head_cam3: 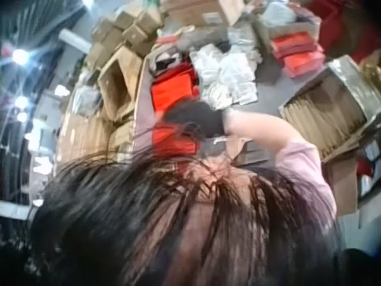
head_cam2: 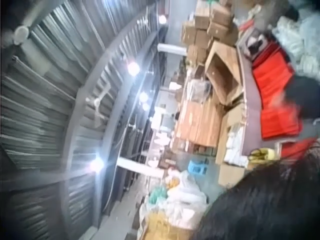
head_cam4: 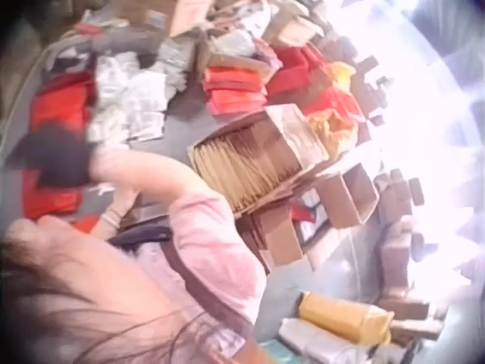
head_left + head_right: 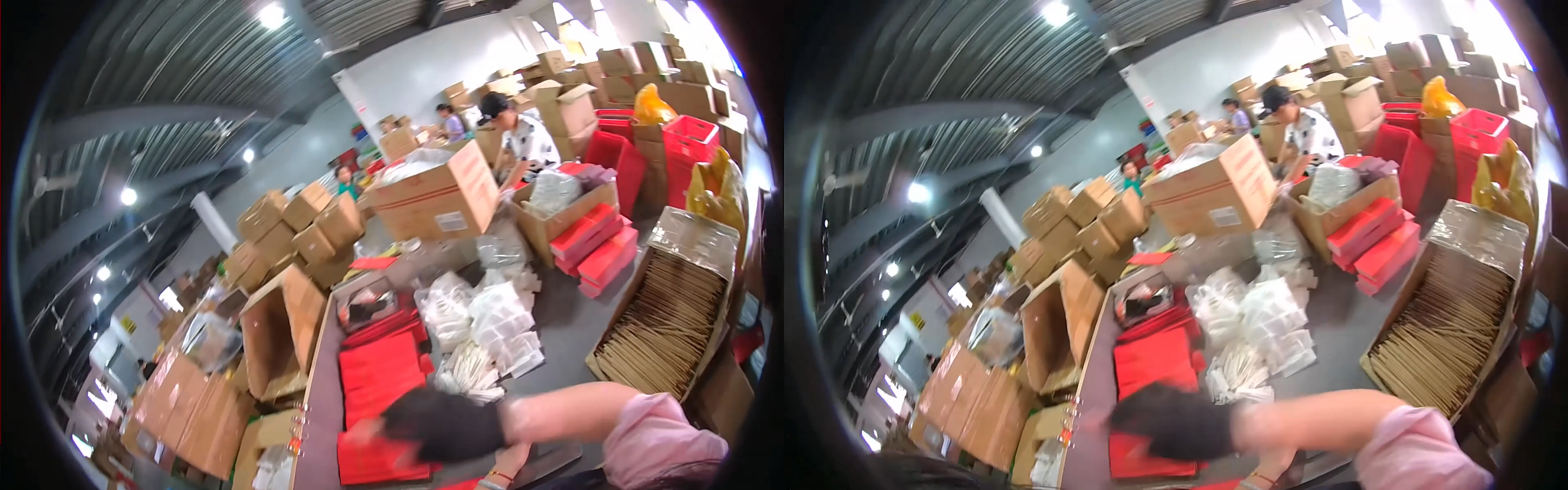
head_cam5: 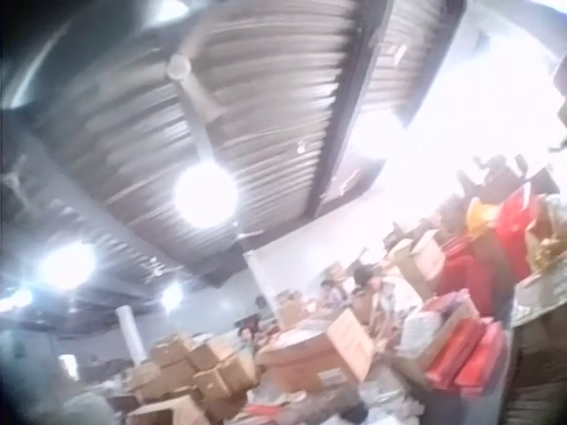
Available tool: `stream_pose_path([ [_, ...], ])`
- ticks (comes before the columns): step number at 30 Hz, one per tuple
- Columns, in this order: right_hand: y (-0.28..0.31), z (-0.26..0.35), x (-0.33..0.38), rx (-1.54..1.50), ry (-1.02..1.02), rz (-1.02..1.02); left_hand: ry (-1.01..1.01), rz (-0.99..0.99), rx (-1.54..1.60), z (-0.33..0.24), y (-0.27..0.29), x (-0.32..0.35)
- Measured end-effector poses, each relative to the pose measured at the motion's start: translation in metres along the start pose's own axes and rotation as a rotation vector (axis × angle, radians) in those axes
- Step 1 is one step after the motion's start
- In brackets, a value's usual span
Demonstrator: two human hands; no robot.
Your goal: Packaging pairs of wooden chopsticks into individual sleeves on a warehouse workbench.
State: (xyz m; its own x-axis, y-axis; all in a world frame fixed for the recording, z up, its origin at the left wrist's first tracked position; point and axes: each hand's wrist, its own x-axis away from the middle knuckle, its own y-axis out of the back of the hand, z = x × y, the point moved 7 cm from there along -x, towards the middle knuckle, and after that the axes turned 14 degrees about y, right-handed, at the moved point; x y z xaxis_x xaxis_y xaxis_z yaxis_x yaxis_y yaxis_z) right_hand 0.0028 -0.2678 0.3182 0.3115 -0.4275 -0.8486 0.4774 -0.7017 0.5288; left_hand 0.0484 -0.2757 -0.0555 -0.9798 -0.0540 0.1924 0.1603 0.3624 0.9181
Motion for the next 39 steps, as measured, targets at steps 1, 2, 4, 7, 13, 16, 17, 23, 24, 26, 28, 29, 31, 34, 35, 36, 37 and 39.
stream_pose_path([
  [1, -0.03, 0.015, -0.029, -0.166, 0.016, 0.037, 0.044, 0.01, 0.037, 0.004, 0.006, -0.006],
  [2, -0.047, 0.019, -0.019, -0.175, 0.007, 0.024, 0.09, 0.03, 0.08, 0.005, 0.009, -0.008],
  [4, -0.111, 0.029, 0.018, -0.297, -0.08, 0.401, 0.221, 0.084, 0.191, 0.011, 0.006, -0.003],
  [7, -0.089, 0.036, 0.069, -0.349, -0.111, 0.399, 0.066, -0.124, -0.049, 0.012, 0.008, -0.01],
  [13, -0.046, 0.053, 0.316, -0.037, -1.115, 0.742, 0.006, -0.187, 0.218, 0.012, 0.006, -0.004],
  [16, -0.017, 0.087, 0.336, 0.108, -1.084, 0.556, -0.03, -0.244, 0.137, 0.006, 0.012, 0.002],
  [17, -0.013, 0.093, 0.344, 0.092, -1.189, 0.56, -0.082, -0.319, 0.098, -0.001, 0.023, 0.006],
  [23, -0.014, 0.112, 0.372, 0.019, -1.318, 0.447, -0.092, -0.303, 0.097, -0.002, 0.017, 0.008],
  [24, -0.016, 0.113, 0.367, 0.004, -1.285, 0.438, -0.04, -0.282, 0.076, 0.004, 0.01, 0.005],
  [26, -0.01, 0.111, 0.351, 0.043, -1.279, 0.426, -0.042, -0.355, 0.048, 0.0, 0.019, 0.003],
  [28, -0.003, 0.107, 0.343, 0.08, -1.27, 0.415, -0.064, -0.415, 0.058, -0.008, 0.035, 0.006],
  [29, -0.003, 0.105, 0.342, 0.07, -1.266, 0.432, -0.079, -0.483, 0.067, -0.01, 0.042, 0.009],
  [31, -0.003, 0.104, 0.342, 0.059, -1.265, 0.448, -0.059, -0.422, 0.067, -0.002, 0.035, 0.005],
  [34, -0.001, 0.105, 0.342, 0.099, -1.256, 0.437, -0.047, -0.349, 0.076, 0.003, 0.028, 0.004],
  [35, -0.003, 0.106, 0.345, 0.077, -1.255, 0.444, -0.054, -0.335, 0.082, 0.003, 0.028, 0.005],
  [36, -0.005, 0.106, 0.349, 0.055, -1.253, 0.451, -0.057, -0.33, 0.082, 0.002, 0.029, 0.004],
  [37, -0.006, 0.107, 0.351, 0.054, -1.256, 0.45, -0.063, -0.323, 0.06, 0.001, 0.03, 0.004],
  [39, -0.006, 0.108, 0.355, 0.071, -1.282, 0.413, -0.07, -0.314, 0.037, 0.001, 0.028, 0.005],
])
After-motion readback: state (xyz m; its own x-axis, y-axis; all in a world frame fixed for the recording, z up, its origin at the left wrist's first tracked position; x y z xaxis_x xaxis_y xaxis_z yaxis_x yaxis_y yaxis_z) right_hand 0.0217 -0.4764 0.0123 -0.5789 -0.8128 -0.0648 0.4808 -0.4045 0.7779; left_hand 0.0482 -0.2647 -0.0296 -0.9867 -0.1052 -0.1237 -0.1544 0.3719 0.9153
